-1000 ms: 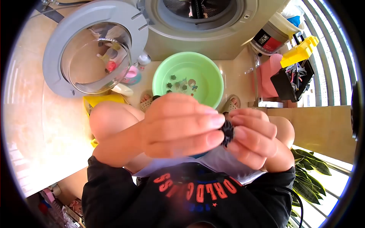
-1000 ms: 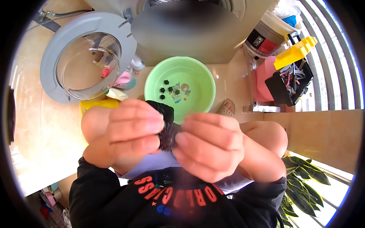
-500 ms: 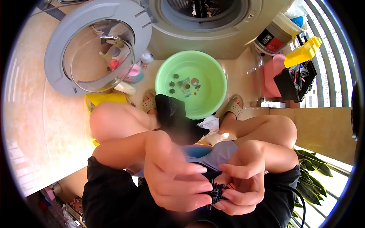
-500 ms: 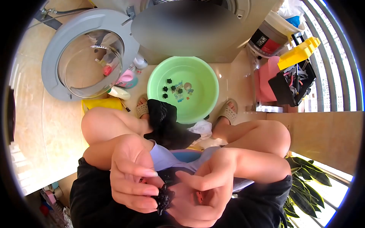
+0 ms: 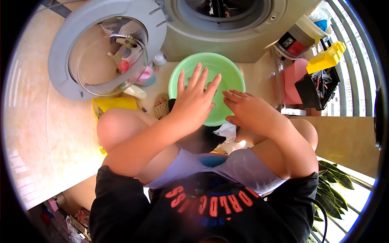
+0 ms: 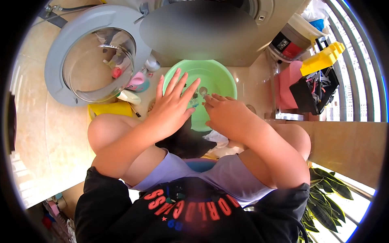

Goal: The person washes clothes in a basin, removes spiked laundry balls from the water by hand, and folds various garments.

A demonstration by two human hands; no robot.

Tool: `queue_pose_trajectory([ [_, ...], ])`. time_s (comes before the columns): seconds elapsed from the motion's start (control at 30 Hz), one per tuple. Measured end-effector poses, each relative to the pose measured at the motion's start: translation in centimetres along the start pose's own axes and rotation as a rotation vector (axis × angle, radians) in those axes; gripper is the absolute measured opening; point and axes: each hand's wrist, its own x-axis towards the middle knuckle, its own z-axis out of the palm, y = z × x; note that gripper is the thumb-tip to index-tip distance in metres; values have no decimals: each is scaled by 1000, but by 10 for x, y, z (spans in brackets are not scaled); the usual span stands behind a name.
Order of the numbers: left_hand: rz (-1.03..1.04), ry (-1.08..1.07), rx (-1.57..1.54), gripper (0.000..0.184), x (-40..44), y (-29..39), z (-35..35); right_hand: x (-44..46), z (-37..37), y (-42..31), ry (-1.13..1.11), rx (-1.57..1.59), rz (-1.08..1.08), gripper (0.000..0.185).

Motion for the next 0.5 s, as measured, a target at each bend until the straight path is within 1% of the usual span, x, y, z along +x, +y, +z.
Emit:
queue_pose_trajectory([
  [0.07,14,-29,-9,67,-2,-1,8,0,3,-3,0,-46,-60,45],
  [0.27,46,-98,-129,50,4,-3,20,7,8,8,-9,-72,67,43],
  [0.37,43,-157,-125,39,10,-10,49,21,22,15,-95,41,125,37],
  [0.47,55,-344,-143,33,20,-19,103,40,77,29,-233,15,126,28],
  [0.5,-2,-439,-199,33,24,-22,120,47,101,34,-300,35,132,23],
])
